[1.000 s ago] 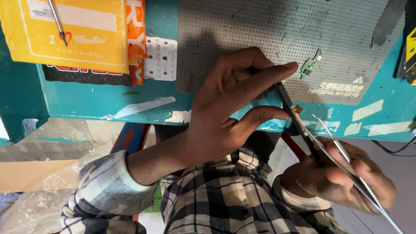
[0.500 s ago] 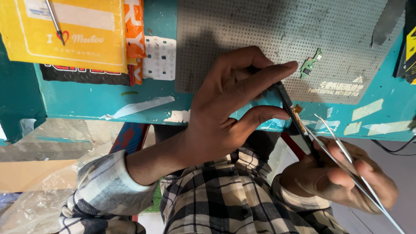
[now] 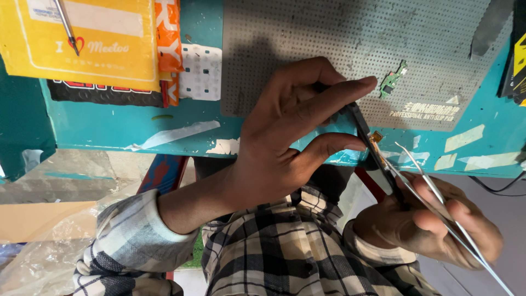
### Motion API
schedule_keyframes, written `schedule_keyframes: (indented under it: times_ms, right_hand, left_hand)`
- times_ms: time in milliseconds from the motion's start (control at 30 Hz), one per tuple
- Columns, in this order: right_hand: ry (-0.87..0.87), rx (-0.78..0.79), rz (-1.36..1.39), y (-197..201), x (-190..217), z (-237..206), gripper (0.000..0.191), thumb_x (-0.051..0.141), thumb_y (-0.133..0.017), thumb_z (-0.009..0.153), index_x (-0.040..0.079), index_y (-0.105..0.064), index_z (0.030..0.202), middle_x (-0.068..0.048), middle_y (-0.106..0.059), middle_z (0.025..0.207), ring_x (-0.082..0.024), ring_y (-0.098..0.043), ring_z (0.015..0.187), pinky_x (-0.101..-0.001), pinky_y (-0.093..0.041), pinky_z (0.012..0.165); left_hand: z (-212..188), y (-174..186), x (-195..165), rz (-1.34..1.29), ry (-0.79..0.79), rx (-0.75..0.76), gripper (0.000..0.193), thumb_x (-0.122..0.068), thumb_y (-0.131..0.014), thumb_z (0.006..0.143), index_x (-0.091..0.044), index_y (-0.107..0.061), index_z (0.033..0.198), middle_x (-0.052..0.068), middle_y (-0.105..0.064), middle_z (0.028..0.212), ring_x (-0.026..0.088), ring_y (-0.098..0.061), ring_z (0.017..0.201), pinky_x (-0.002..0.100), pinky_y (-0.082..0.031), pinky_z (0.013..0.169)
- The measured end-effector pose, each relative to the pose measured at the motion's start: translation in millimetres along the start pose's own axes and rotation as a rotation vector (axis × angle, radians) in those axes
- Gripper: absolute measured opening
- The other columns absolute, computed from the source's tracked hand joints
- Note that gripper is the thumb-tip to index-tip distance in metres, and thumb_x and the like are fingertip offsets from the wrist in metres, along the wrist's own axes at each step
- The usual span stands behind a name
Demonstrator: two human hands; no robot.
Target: The person disassembles a smartphone using tweezers and a screwdriver. They remove the back cover, disconnect ribbon cables, and lift out the motherboard and battery, placing the components on the workbench.
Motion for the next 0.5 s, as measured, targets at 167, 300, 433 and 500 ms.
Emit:
schedule_keyframes:
  times_ms: [167,300,433,500]
  right_hand:
    - [-0.008,-0.048,0.000,3.1,-2.6,-6.1,0.031,0.012,-0.066,0.103,-0.004,-0.049,0.124,-0.029,-0.073,0.112,-0.033,-0.077,0.108,-0.0471,-0.068,0.084]
    - [-0.046,0.047,0.020,10.9,-4.1,-5.6,0.034,0.012,-0.065,0.105,-0.004,-0.047,0.129,-0.031,-0.070,0.117,-0.032,-0.074,0.107,-0.0500,-0.068,0.087]
    - [-0.021,0.091,0.015,15.6,-6.9,-8.6,0.036,0.009,-0.066,0.106,-0.003,-0.046,0.133,-0.031,-0.066,0.121,-0.034,-0.073,0.112,-0.0536,-0.067,0.091]
    - [-0.038,0.048,0.037,17.3,-8.1,-11.5,0.035,0.010,-0.066,0.105,-0.002,-0.047,0.131,-0.030,-0.068,0.119,-0.033,-0.075,0.111,-0.0528,-0.068,0.089]
  left_hand:
    - [-0.3,0.6,-0.2,-0.010,0.005,0.000,0.059,-0.004,-0.087,0.106,-0.014,-0.050,0.151,-0.002,-0.041,0.142,0.004,-0.055,0.111,0.017,-0.057,0.095]
    - [0.0,0.7,-0.3,-0.006,0.003,0.000,0.059,-0.004,-0.087,0.106,-0.014,-0.050,0.150,-0.002,-0.041,0.142,0.004,-0.055,0.110,0.017,-0.057,0.095]
    - [0.0,0.5,-0.2,-0.009,0.010,0.000,0.059,-0.004,-0.088,0.106,-0.014,-0.051,0.151,-0.002,-0.042,0.142,0.004,-0.055,0.110,0.017,-0.058,0.094]
    - [0.2,0.4,-0.4,-0.010,0.003,-0.003,0.060,-0.004,-0.088,0.105,-0.015,-0.051,0.150,-0.002,-0.041,0.142,0.004,-0.055,0.110,0.017,-0.057,0.094]
Point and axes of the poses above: each hand's wrist, its own z-axis towards the middle knuckle, its own y-axis out of the back of the hand, x = y × z, the point moved 4 cm from there along z, towards the middle knuckle
